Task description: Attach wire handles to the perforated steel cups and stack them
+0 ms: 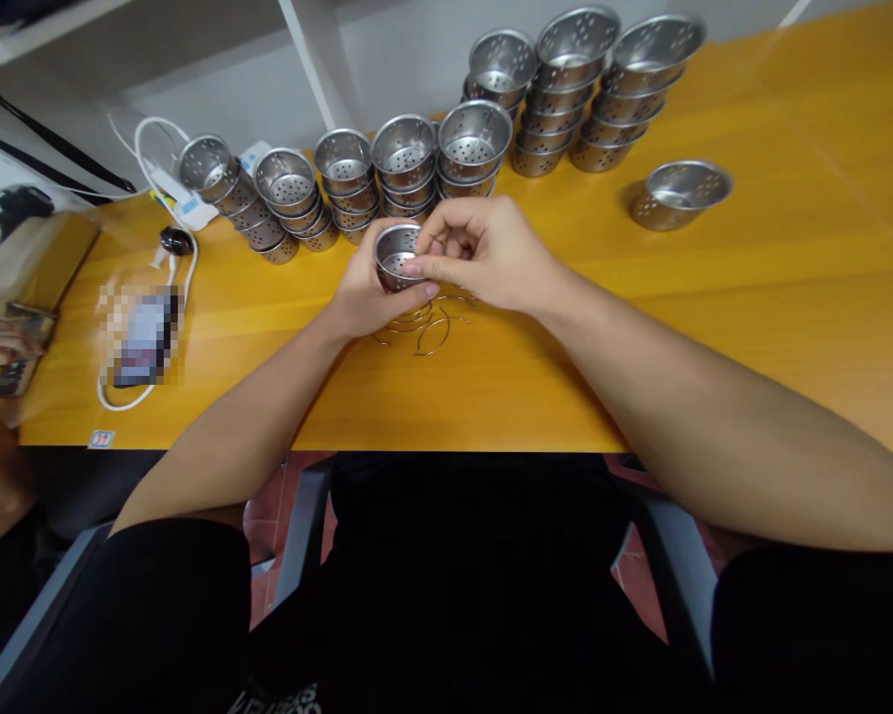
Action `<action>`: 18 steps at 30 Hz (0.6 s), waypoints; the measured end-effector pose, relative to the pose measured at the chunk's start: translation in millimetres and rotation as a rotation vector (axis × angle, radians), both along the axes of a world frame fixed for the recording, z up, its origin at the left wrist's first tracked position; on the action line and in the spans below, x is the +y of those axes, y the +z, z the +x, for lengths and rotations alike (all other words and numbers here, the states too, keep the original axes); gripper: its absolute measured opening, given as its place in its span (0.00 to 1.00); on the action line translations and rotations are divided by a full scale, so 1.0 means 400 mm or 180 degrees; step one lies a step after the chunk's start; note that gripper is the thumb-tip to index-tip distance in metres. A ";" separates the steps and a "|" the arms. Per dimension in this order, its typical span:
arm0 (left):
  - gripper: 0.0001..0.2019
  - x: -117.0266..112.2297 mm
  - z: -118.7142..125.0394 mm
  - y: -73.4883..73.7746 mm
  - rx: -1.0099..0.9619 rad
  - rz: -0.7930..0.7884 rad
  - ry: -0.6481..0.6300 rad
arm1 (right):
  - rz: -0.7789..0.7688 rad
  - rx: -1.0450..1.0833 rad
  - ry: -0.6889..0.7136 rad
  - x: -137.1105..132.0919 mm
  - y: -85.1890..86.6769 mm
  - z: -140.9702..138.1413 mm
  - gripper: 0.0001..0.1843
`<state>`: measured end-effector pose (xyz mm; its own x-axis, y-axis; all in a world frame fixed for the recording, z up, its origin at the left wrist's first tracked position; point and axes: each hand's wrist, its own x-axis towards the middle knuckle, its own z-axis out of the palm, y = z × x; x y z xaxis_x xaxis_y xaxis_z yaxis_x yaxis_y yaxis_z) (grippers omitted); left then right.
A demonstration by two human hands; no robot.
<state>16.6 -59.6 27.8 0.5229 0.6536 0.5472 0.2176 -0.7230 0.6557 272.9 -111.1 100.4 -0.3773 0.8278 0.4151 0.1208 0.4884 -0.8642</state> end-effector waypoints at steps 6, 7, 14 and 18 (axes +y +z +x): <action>0.47 0.057 -0.013 -0.035 -0.0123 0.0288 0.0016 | 0.1080 -0.0397 -0.0532 0.008 -0.016 0.016 0.18; 0.47 0.067 -0.015 -0.041 -0.0121 0.0317 0.0024 | 0.1269 -0.0503 -0.0533 0.012 -0.019 0.019 0.15; 0.52 0.113 -0.018 -0.088 -0.0163 0.0378 -0.0203 | 0.1337 -0.0924 -0.0533 0.007 -0.014 0.027 0.04; 0.50 0.081 -0.013 -0.068 -0.0169 0.0281 -0.0161 | 0.1138 -0.0912 -0.0224 0.007 -0.024 0.023 0.07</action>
<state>11.5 -27.1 0.8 0.5228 0.5751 0.6292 0.1460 -0.7876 0.5986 282.0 -108.3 91.0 -0.4666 0.6794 0.5663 0.3736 0.7317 -0.5701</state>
